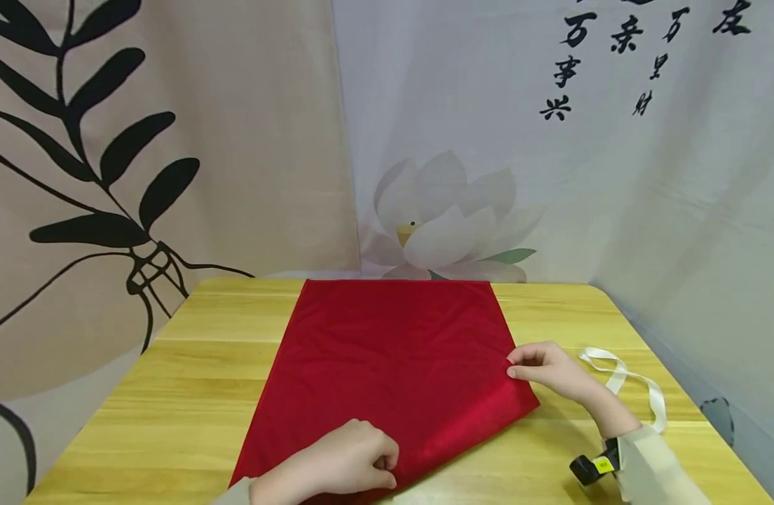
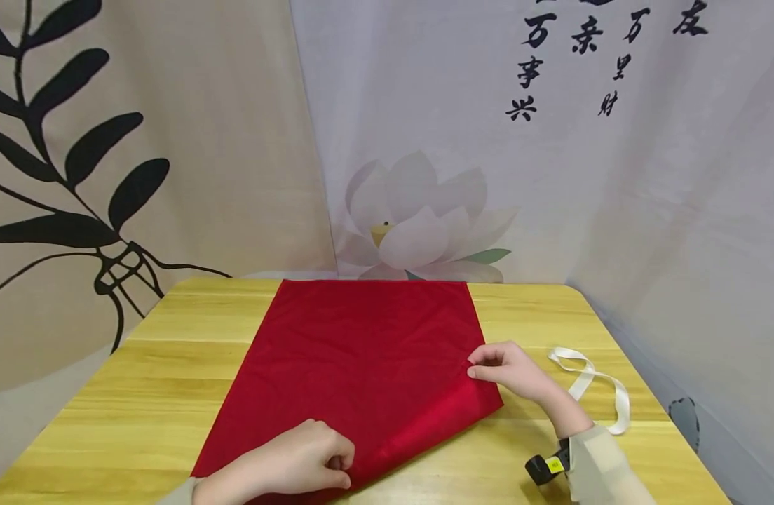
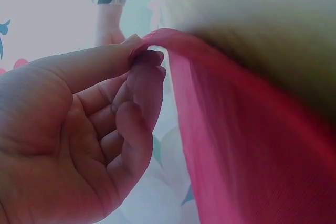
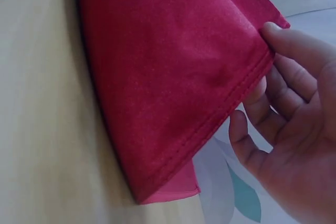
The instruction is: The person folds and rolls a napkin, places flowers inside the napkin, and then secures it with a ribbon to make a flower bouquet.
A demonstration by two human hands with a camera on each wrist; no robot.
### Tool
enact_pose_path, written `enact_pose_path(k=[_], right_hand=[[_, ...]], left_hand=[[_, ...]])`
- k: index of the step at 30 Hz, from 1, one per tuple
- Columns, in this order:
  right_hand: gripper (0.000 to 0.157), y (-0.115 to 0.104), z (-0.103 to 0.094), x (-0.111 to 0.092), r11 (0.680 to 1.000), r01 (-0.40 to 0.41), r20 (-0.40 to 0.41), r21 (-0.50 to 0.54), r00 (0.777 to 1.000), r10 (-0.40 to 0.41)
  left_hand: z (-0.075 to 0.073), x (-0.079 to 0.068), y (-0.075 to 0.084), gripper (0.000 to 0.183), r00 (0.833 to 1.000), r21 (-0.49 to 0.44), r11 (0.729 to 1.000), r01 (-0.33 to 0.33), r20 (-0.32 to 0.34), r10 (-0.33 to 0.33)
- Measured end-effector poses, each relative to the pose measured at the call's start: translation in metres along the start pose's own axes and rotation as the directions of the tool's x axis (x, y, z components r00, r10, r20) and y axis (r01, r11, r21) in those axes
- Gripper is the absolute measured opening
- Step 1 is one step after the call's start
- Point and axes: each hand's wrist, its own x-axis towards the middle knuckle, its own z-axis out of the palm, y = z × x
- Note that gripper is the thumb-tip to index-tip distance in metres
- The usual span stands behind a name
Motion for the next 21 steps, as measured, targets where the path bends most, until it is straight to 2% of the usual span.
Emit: enact_pose_path(k=[5, 13, 21], right_hand=[[0.004, -0.003, -0.001, 0.008, 1.000, -0.021, 0.012, -0.010, 1.000, 0.021], [0.007, -0.009, -0.004, 0.023, 1.000, -0.001, -0.015, -0.005, 1.000, 0.000], [0.010, -0.016, -0.008, 0.040, 1.000, 0.005, -0.013, -0.009, 1.000, -0.005]], left_hand=[[0.001, -0.001, 0.000, 0.024, 1.000, -0.003, 1.000, 0.008, 0.008, -0.008], [-0.004, 0.000, -0.005, 0.026, 1.000, -0.019, 1.000, -0.002, 0.002, 0.002], [-0.018, -0.002, -0.005, 0.029, 1.000, 0.015, 1.000, 0.018, -0.005, -0.018]])
